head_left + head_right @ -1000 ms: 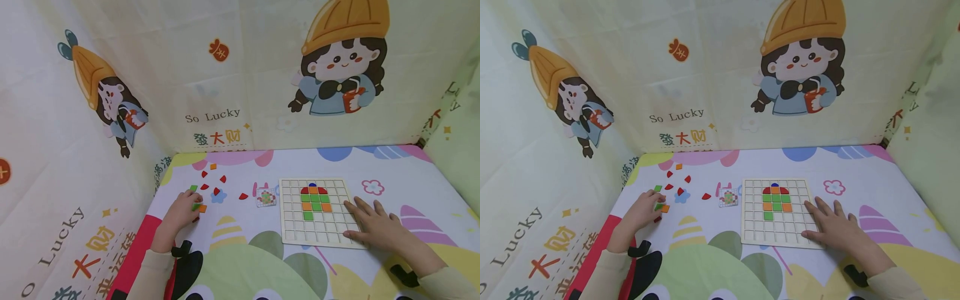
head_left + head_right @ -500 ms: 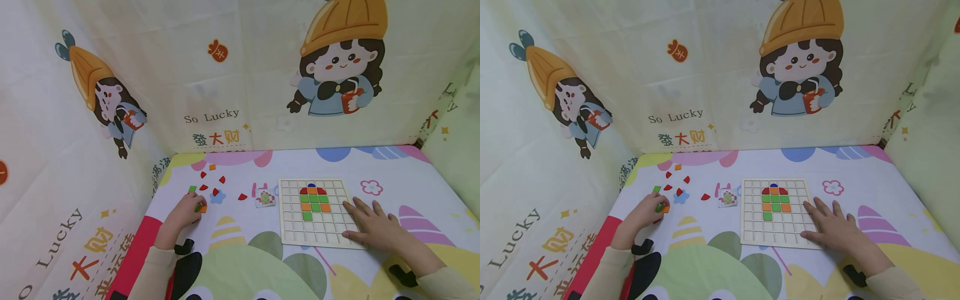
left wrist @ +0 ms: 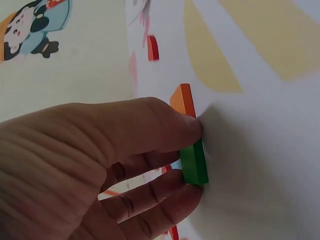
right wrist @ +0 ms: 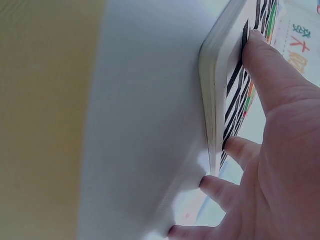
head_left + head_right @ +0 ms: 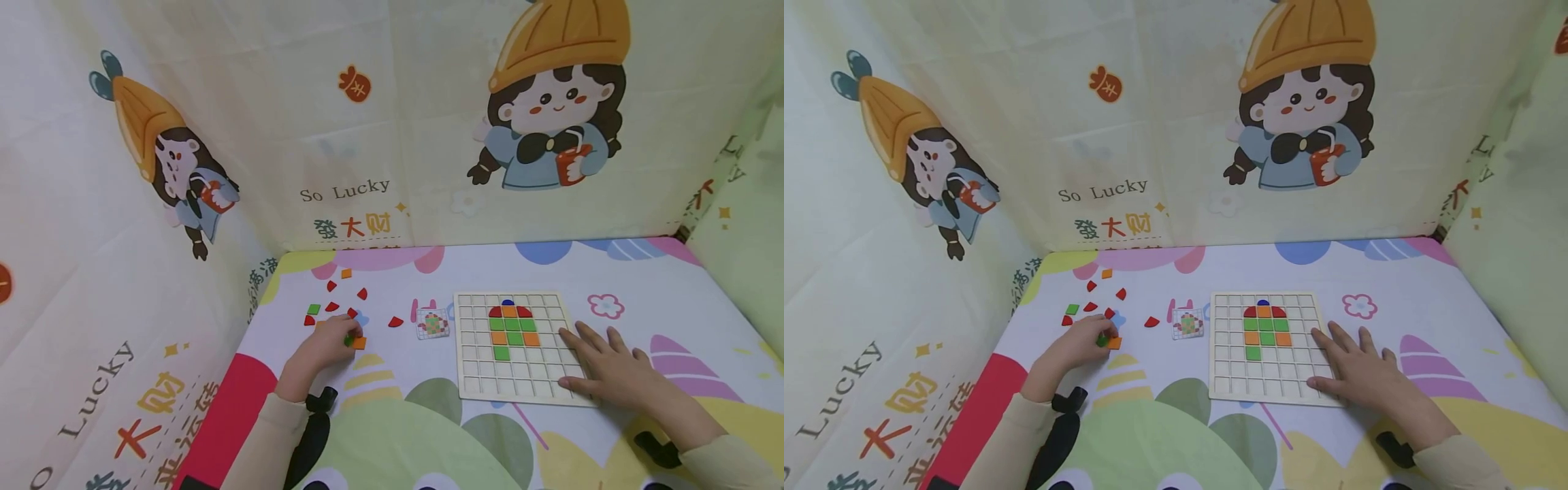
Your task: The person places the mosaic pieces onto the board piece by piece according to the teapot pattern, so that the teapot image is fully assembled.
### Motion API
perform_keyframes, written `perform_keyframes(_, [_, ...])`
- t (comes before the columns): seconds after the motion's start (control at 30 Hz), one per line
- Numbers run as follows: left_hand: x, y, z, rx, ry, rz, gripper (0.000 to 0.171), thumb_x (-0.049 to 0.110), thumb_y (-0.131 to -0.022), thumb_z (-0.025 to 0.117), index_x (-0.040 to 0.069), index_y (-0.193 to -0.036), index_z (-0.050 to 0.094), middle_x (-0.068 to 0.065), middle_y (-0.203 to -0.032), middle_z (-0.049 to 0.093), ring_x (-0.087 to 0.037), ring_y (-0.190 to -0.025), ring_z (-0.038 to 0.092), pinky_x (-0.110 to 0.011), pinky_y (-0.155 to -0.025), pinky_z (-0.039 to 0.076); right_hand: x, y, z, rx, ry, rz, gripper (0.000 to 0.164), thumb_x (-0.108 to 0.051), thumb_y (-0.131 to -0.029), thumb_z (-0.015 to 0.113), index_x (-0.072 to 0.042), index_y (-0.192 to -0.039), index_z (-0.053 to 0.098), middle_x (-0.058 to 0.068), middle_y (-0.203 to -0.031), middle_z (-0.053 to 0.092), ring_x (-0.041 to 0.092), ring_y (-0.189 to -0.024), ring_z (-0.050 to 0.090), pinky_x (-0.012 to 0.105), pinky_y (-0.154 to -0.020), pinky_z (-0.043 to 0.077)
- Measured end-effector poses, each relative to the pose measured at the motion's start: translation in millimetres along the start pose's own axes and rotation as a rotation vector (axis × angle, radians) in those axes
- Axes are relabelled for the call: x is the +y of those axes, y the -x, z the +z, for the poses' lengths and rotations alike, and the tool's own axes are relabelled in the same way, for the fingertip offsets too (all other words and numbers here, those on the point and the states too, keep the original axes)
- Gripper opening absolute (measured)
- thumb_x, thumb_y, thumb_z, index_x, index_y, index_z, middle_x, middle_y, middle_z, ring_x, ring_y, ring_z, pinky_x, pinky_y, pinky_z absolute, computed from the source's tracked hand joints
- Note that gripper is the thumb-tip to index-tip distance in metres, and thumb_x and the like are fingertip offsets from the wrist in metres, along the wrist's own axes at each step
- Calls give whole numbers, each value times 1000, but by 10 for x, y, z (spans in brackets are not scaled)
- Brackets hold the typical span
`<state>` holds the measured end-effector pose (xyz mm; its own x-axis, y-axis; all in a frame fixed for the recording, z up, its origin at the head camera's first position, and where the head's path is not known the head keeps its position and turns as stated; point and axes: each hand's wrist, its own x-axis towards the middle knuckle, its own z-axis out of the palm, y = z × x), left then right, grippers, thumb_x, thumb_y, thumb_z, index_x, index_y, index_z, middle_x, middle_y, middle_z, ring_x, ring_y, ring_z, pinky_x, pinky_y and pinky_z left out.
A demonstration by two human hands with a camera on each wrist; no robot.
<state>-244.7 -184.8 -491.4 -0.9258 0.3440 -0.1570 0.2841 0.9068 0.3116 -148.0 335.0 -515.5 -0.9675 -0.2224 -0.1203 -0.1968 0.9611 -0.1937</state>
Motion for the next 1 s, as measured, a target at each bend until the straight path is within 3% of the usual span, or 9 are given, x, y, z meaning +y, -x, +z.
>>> perform_keyframes(0.23, [234, -114, 52, -49, -29, 71, 22, 8, -82, 77, 18, -100, 68, 5, -92, 58, -16, -88, 52, -32, -79, 51, 8, 5, -9, -6, -7, 2, 101, -76, -87, 61, -13, -159, 31, 29, -163, 28, 78, -134, 22, 90, -90, 29])
perform_keyframes(0.6, [658, -235, 197, -100, -47, 153, 24, 11, -83, 77, 21, -101, 65, 8, -94, 56, -14, -90, 53, -27, -78, 51, -37, 20, -45, -11, -28, 5, 101, -76, -86, 62, -12, -159, 33, 30, -162, 28, 77, -135, 22, 91, -90, 28])
perform_keyframes(0.73, [842, -283, 257, -82, -87, 213, 22, 11, -84, 76, 21, -102, 66, 10, -92, 56, -12, -90, 51, -25, -79, 50, -50, 19, -51, -12, -25, 5, 102, -78, -86, 60, -12, -159, 33, 30, -162, 28, 77, -135, 22, 90, -91, 28])
perform_keyframes(1.0, [1274, -406, 236, -29, -152, 365, 21, 9, -87, 73, 17, -106, 72, 9, -97, 66, -9, -88, 54, -22, -82, 50, -41, 16, -48, -11, -21, 8, 102, -78, -85, 60, -13, -159, 33, 29, -163, 27, 77, -135, 21, 91, -91, 27])
